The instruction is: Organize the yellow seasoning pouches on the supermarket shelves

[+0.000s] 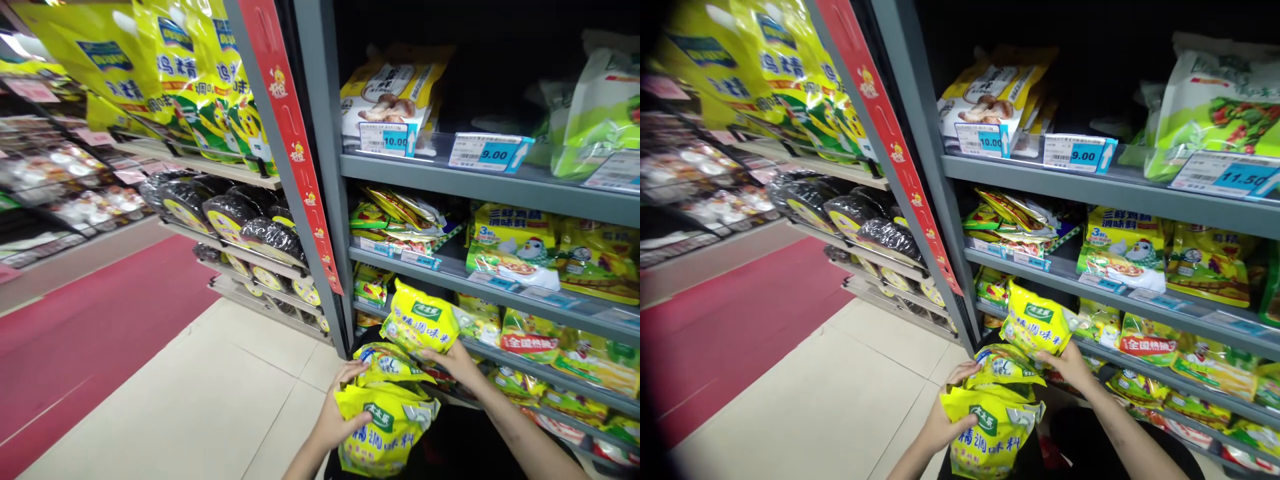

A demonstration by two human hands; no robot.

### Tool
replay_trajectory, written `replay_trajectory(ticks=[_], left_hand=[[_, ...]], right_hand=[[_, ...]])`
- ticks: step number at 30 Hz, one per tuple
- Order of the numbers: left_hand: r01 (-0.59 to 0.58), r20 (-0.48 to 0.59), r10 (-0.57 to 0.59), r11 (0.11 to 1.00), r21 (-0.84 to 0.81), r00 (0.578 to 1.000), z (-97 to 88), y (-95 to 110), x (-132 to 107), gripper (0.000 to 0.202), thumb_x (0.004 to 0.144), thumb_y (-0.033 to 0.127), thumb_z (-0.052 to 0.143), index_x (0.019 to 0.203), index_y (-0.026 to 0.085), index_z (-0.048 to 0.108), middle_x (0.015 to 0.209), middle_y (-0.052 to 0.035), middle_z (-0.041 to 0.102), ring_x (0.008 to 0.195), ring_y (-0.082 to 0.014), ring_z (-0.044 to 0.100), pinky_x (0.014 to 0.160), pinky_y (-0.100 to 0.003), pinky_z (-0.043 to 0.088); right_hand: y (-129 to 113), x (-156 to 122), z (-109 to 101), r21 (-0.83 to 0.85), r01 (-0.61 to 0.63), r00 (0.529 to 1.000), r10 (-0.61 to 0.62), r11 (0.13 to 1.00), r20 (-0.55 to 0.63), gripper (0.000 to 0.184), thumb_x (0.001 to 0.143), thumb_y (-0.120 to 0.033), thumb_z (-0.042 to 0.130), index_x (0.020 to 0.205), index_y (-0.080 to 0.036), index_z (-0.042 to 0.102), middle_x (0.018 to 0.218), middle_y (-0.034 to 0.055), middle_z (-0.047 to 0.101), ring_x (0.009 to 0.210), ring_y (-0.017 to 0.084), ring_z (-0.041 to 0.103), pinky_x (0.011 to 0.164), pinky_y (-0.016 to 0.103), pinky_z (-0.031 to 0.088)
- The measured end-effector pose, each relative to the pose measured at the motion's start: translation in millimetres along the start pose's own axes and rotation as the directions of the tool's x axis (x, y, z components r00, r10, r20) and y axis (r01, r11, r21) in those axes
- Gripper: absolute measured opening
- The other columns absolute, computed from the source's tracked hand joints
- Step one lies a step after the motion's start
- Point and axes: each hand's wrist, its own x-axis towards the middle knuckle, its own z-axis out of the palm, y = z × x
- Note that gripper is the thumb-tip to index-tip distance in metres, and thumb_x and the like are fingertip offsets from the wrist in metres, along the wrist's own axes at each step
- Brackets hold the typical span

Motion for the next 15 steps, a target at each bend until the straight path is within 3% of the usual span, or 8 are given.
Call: replay_trajectory(ticks=[2,5,6,10,12,15], left_hand=[[0.011,-0.002,-0.011,1.000,-0.002,1.000,-0.1,0.6,0.0,0.070,0.071,0.059,0.072,0.127,0.022,0.055,0.126,-0.0147,0.053,0.126,-0.0372,0.044,0.106,-0.056,0.034],[0.043,-0.051,-0.043,0.999,-0.009,0.998,-0.2,-0.9,-2.0,0.071,0.068,0.062,0.072,0.124,0.020,0.055,0.127,-0.0158,0.052,0.124,-0.0374,0.046,0.105,-0.056,0.036],[0.045,-0.058,-0.046,0.999,-0.011,0.997,-0.7,-1.0,-2.8,0.072,0.068,0.063,0.072,0.123,0.019,0.055,0.128,-0.0161,0.051,0.124,-0.0375,0.046,0.105,-0.056,0.035],[0.040,-0.031,-0.040,0.999,-0.009,0.999,-3.9,2.6,-3.9,0.074,0.070,0.057,0.074,0.130,0.021,0.050,0.133,-0.0160,0.045,0.131,-0.0381,0.039,0.109,-0.058,0.030],[0.037,-0.041,-0.038,0.999,-0.018,0.998,-3.3,3.7,-2.8,0.088,0.068,0.058,0.075,0.139,0.022,0.039,0.140,-0.0176,0.036,0.135,-0.0398,0.032,0.110,-0.059,0.027],[-0.013,-0.144,0.001,0.997,-0.079,0.990,2.2,0.7,0.8,0.109,0.064,0.074,0.068,0.147,0.024,0.019,0.149,-0.0190,0.020,0.140,-0.0417,0.022,0.111,-0.059,0.023]], right_hand=[[-2.1,7.0,6.2,-0.106,0.155,0.977,-0.136,0.982,0.165,0.058,0.071,-0.050,0.077,0.116,-0.017,0.061,0.125,0.0119,0.060,0.119,0.029,0.057,0.110,0.048,0.043],[-6.3,20.8,16.4,-0.173,0.402,0.876,-0.323,0.899,0.358,0.048,0.080,-0.050,0.068,0.114,-0.018,0.060,0.134,0.0108,0.054,0.130,0.026,0.047,0.114,0.042,0.037],[-5.8,26.1,20.3,-0.172,0.425,0.860,-0.337,0.889,0.384,0.045,0.082,-0.050,0.066,0.113,-0.018,0.059,0.136,0.0109,0.052,0.131,0.025,0.046,0.114,0.040,0.037],[6.8,49.1,37.2,-0.222,0.378,0.873,-0.267,0.899,0.409,0.042,0.080,-0.039,0.068,0.115,-0.018,0.058,0.134,0.0126,0.054,0.126,0.027,0.051,0.110,0.043,0.040],[14.6,60.3,43.0,-0.254,0.373,0.872,-0.244,0.893,0.423,0.036,0.079,-0.030,0.066,0.112,-0.018,0.059,0.130,0.0119,0.056,0.126,0.027,0.050,0.110,0.046,0.039],[21.7,74.7,42.2,-0.264,0.372,0.859,-0.223,0.890,0.461,0.028,0.077,-0.025,0.064,0.105,-0.018,0.061,0.125,0.0111,0.060,0.123,0.028,0.053,0.109,0.047,0.038]])
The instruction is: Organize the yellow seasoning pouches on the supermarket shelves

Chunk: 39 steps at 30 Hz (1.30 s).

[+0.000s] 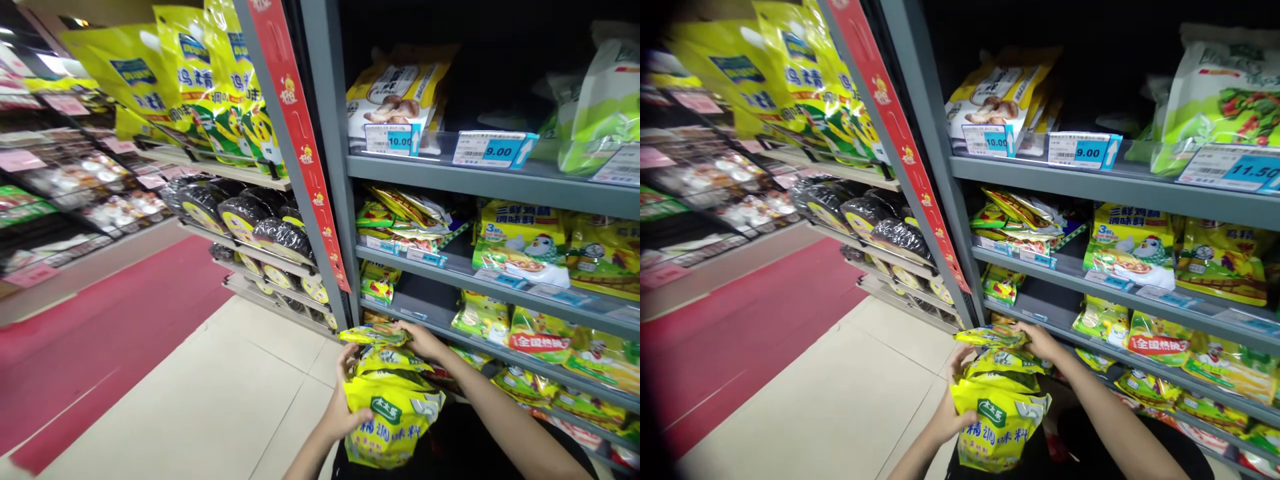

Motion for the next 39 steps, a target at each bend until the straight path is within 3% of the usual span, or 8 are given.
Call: replay_trajectory(ticks=[4,7,12,18,24,31,36,39], left_hand=[[-0.041,-0.126,0.041,0.999,-0.001,0.991,8.6,-6.2,6.2,0.115,0.064,0.082,0.060,0.150,0.025,0.008,0.155,-0.0165,0.004,0.145,-0.0408,0.007,0.114,-0.057,0.017],[-0.022,-0.081,0.017,0.998,-0.061,0.997,10.3,-6.3,11.7,0.120,0.064,0.083,0.058,0.153,0.024,0.002,0.159,-0.0131,-0.006,0.147,-0.0381,-0.004,0.118,-0.055,0.007],[0.030,0.052,-0.017,0.966,-0.257,0.999,7.4,-4.2,19.2,0.106,0.072,0.068,0.066,0.152,0.025,0.011,0.159,-0.0144,0.010,0.145,-0.0371,0.015,0.119,-0.054,0.011],[0.034,0.056,-0.023,0.978,-0.204,0.998,5.0,-5.1,19.0,0.098,0.075,0.062,0.066,0.150,0.021,0.019,0.157,-0.0160,0.019,0.143,-0.0377,0.021,0.118,-0.055,0.015],[0.040,0.031,-0.033,0.962,-0.271,0.999,8.6,-9.2,17.6,0.104,0.075,0.060,0.066,0.153,0.026,0.006,0.158,-0.0144,0.016,0.144,-0.0375,0.021,0.116,-0.057,0.020],[-0.019,0.048,0.020,1.000,-0.018,0.999,0.5,0.9,24.2,0.110,0.073,0.064,0.066,0.154,0.025,0.002,0.160,-0.0139,-0.006,0.145,-0.0405,0.007,0.114,-0.056,0.023],[-0.090,0.162,0.081,0.995,0.050,0.984,-6.0,2.0,36.4,0.074,0.072,0.057,0.068,0.133,0.023,0.045,0.143,-0.0165,0.031,0.139,-0.0407,0.024,0.111,-0.058,0.024],[-0.069,0.172,0.063,0.997,0.034,0.983,-6.4,2.8,39.5,0.060,0.072,0.057,0.067,0.119,0.022,0.054,0.132,-0.0147,0.037,0.135,-0.0400,0.032,0.108,-0.057,0.029]], right_hand=[[9.6,0.2,-12.4,0.081,0.011,0.998,-0.016,0.997,0.064,0.034,0.079,-0.041,0.066,0.100,-0.016,0.056,0.127,0.0146,0.058,0.124,0.026,0.053,0.106,0.043,0.043],[10.4,-5.3,-14.7,0.109,0.035,0.996,-0.044,0.993,0.081,0.042,0.080,-0.050,0.065,0.101,-0.017,0.051,0.132,0.0172,0.052,0.128,0.025,0.049,0.107,0.042,0.043],[-6.9,-16.0,-18.0,-0.032,0.047,0.996,-0.044,0.998,0.081,0.046,0.081,-0.041,0.065,0.118,-0.015,0.054,0.134,0.0168,0.052,0.127,0.028,0.050,0.108,0.046,0.040],[-57.9,-24.3,-26.6,-0.117,0.028,0.990,-0.011,0.993,0.142,0.047,0.087,-0.041,0.061,0.131,-0.024,0.058,0.133,0.0056,0.055,0.125,0.024,0.052,0.112,0.039,0.040],[-63.6,-20.3,0.3,-0.087,-0.097,0.986,0.083,0.991,-0.147,0.042,0.094,-0.052,0.044,0.114,-0.026,0.070,0.112,0.0039,0.067,0.105,0.026,0.064,0.095,0.040,0.052],[-64.1,-25.9,-3.2,-0.001,-0.068,0.998,0.068,0.998,0.014,0.039,0.093,-0.052,0.049,0.115,-0.027,0.069,0.113,0.0026,0.067,0.107,0.023,0.064,0.098,0.036,0.051],[-66.9,-23.6,-11.1,0.093,-0.092,0.992,0.082,0.991,0.098,0.038,0.089,-0.049,0.058,0.114,-0.023,0.069,0.116,0.0054,0.066,0.113,0.024,0.061,0.103,0.040,0.048],[-58.4,-32.8,-18.2,0.159,-0.131,0.988,0.116,0.979,0.099,0.040,0.084,-0.045,0.067,0.116,-0.021,0.069,0.119,0.0069,0.064,0.116,0.025,0.059,0.107,0.042,0.044]])
